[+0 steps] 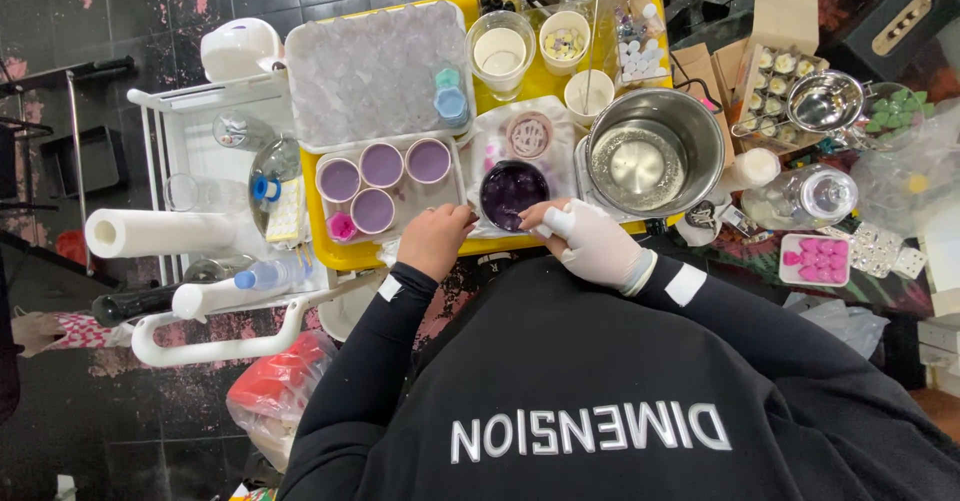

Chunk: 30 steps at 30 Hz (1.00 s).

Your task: The person scoops purple wax chunks from a metal melting pot into a small cup, then stirs the wax and pours the melted purple wax into candle containers arranged on a tray, filling them one at a time.

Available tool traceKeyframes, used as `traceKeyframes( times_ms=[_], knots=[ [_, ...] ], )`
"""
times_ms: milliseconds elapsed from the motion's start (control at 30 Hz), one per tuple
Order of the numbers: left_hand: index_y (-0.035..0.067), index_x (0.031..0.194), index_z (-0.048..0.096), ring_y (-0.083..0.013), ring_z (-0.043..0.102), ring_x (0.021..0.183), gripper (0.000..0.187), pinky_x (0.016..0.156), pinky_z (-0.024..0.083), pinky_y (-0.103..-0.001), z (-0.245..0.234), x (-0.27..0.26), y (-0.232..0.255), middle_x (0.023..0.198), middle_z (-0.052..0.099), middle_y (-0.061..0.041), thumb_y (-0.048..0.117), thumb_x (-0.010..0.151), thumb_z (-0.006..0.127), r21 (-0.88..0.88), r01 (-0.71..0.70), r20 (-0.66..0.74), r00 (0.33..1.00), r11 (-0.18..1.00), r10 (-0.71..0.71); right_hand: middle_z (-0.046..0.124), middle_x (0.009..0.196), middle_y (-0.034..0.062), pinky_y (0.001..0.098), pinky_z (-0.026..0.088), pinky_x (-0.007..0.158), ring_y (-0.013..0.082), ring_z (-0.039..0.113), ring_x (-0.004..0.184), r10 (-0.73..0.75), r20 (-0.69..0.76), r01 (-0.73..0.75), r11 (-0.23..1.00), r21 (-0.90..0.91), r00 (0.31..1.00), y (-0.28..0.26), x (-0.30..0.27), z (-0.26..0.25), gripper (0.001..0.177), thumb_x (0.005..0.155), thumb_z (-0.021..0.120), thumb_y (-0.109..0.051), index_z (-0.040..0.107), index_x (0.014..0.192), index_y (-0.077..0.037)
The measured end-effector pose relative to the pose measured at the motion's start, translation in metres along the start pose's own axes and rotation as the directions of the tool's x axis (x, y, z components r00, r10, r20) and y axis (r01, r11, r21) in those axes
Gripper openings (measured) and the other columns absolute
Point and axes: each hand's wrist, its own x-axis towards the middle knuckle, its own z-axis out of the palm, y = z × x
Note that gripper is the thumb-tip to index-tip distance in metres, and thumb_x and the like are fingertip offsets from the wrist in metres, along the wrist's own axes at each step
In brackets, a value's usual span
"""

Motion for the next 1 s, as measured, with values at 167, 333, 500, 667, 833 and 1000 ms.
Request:
traceKeyframes(
  times_ms=[167,333,500,667,833,1000],
  knots=[
    [0.009,0.098,0.064,-0.0347,0.064,0.083,0.018,0.071,0.051,-0.047,-0.017,-0.005,0.003,0.087,0.065,-0.01,0.026,0.094,0.068,-0.065,0.019,-0.031,0.999,0.998,-0.021,0.073,0.115,0.0067,0.0365,0.056,0.087,0.0276,0.07,0.104,-0.019,-0.065,0.016,0.999,-0.042,0.998,-0.01,0.002,-0.012,0.017,0.094,0.068,-0.003,0.066,0.11,-0.01],
    [0.006,0.094,0.061,-0.0355,0.064,0.084,0.022,0.073,0.05,-0.047,-0.032,-0.003,0.008,0.087,0.065,-0.011,0.027,0.095,0.069,-0.1,0.02,-0.061,0.998,0.995,-0.026,0.073,0.116,0.0064,0.0362,0.057,0.088,0.0275,0.07,0.105,-0.053,-0.12,0.048,0.998,-0.046,0.991,-0.019,0.003,-0.025,0.018,0.093,0.07,-0.002,0.066,0.109,-0.01],
    [0.005,0.09,0.058,-0.0364,0.064,0.08,0.024,0.07,0.049,-0.047,-0.06,-0.004,0.02,0.087,0.068,-0.013,0.026,0.093,0.071,-0.149,0.013,-0.087,0.996,0.989,-0.026,0.072,0.118,0.0063,0.0356,0.057,0.09,0.0261,0.07,0.107,-0.093,-0.171,0.085,0.995,-0.05,0.981,-0.033,0.004,-0.039,0.023,0.092,0.071,0.0,0.065,0.112,-0.01],
    [0.003,0.088,0.055,-0.0371,0.065,0.079,0.03,0.068,0.048,-0.048,-0.102,-0.003,0.042,0.082,0.068,-0.015,0.026,0.094,0.073,-0.196,0.011,-0.093,0.995,0.98,-0.03,0.071,0.119,0.0074,0.0369,0.056,0.09,0.0279,0.069,0.107,-0.211,-0.166,0.189,0.972,-0.138,0.963,-0.044,0.007,-0.066,0.025,0.091,0.07,0.005,0.065,0.111,-0.009],
    [0.003,0.089,0.055,-0.0364,0.066,0.081,0.028,0.067,0.048,-0.047,-0.137,0.008,0.068,0.083,0.069,-0.014,0.024,0.093,0.073,-0.242,-0.037,-0.123,0.992,0.97,0.008,0.07,0.118,0.0077,0.0366,0.056,0.089,0.0285,0.07,0.106,-0.259,-0.142,0.236,0.959,-0.157,0.955,-0.065,-0.002,-0.096,0.029,0.09,0.07,0.005,0.063,0.115,-0.009],
    [0.004,0.093,0.06,-0.0347,0.066,0.08,0.024,0.069,0.05,-0.045,-0.155,0.03,0.095,0.083,0.068,-0.013,0.024,0.092,0.074,-0.297,-0.153,-0.155,0.982,0.943,0.11,0.072,0.12,0.0061,0.0383,0.056,0.088,0.0256,0.072,0.104,-0.258,-0.165,0.246,0.965,-0.093,0.952,-0.067,-0.021,-0.107,0.031,0.089,0.069,0.008,0.058,0.112,-0.011]
  ],
)
